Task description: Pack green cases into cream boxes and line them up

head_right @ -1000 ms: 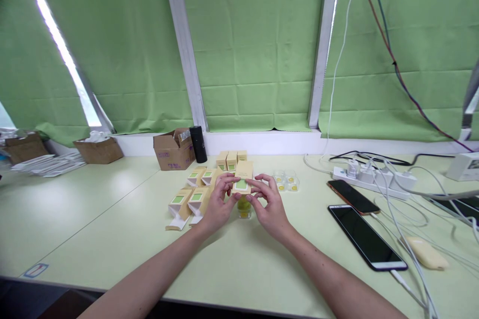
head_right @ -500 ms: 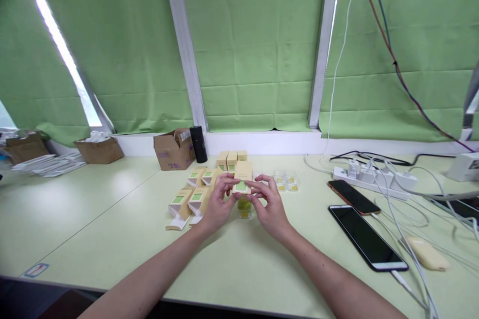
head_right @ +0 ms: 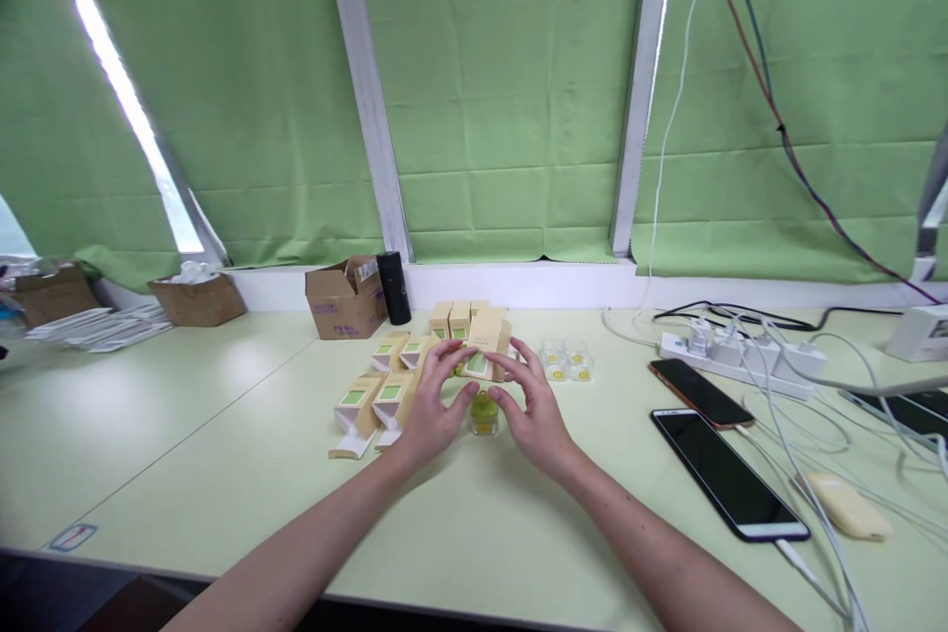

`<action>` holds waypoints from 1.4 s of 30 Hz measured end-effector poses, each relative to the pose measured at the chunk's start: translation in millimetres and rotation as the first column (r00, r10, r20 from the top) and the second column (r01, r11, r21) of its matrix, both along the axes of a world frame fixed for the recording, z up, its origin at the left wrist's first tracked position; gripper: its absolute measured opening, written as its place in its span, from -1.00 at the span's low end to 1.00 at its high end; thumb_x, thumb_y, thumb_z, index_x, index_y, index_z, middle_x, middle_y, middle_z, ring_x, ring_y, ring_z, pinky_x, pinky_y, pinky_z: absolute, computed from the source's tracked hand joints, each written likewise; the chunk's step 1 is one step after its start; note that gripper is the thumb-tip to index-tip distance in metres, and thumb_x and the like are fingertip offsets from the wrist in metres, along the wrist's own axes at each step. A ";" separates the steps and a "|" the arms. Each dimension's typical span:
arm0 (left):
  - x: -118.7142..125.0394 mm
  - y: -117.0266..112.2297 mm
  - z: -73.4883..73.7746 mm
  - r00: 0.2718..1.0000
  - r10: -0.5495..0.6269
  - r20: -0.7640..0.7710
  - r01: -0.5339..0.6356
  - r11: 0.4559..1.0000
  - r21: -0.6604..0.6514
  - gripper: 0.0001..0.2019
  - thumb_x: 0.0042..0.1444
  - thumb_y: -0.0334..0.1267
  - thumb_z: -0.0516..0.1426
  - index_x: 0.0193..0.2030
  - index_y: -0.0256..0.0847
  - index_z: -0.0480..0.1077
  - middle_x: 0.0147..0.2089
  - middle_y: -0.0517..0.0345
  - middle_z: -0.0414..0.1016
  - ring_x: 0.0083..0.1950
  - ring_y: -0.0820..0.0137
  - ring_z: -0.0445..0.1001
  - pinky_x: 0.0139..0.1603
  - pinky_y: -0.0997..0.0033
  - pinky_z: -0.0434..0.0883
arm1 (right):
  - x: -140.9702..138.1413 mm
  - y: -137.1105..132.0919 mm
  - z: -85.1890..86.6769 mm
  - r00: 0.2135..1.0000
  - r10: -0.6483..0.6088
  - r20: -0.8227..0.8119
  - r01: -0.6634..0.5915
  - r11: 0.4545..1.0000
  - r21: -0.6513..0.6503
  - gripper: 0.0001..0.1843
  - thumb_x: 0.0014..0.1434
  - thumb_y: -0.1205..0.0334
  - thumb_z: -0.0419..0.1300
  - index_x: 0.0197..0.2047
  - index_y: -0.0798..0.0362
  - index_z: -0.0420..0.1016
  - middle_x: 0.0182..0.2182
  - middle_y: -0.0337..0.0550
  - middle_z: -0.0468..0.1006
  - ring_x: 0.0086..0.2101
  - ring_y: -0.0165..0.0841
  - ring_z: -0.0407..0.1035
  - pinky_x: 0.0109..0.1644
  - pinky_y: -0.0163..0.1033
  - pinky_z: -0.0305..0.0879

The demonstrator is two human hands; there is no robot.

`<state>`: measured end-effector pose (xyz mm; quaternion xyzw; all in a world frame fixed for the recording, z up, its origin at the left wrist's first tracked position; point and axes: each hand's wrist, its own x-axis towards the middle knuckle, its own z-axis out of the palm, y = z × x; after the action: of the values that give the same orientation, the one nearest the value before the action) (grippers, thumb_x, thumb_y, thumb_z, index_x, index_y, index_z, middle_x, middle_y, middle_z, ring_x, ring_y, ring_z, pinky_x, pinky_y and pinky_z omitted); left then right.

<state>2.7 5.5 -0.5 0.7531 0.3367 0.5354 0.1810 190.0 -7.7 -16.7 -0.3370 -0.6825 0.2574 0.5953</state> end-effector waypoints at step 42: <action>-21.0 47.4 -14.4 0.956 0.140 0.257 -0.023 0.911 -0.412 -0.46 -0.16 -0.29 0.39 0.05 -0.25 0.49 -0.03 -0.05 0.62 0.00 0.14 0.55 -0.06 0.25 0.43 | 7.2 8.5 -16.0 0.749 -0.213 0.628 0.329 0.942 -0.073 -0.53 0.20 0.31 0.25 0.19 -0.03 0.43 0.09 0.01 0.56 0.10 -0.08 0.44 0.11 -0.05 0.35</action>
<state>-18.3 52.9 -14.9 0.6010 0.4424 0.5626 0.3558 197.3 0.8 -32.6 -0.5495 -0.7555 0.1052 0.3408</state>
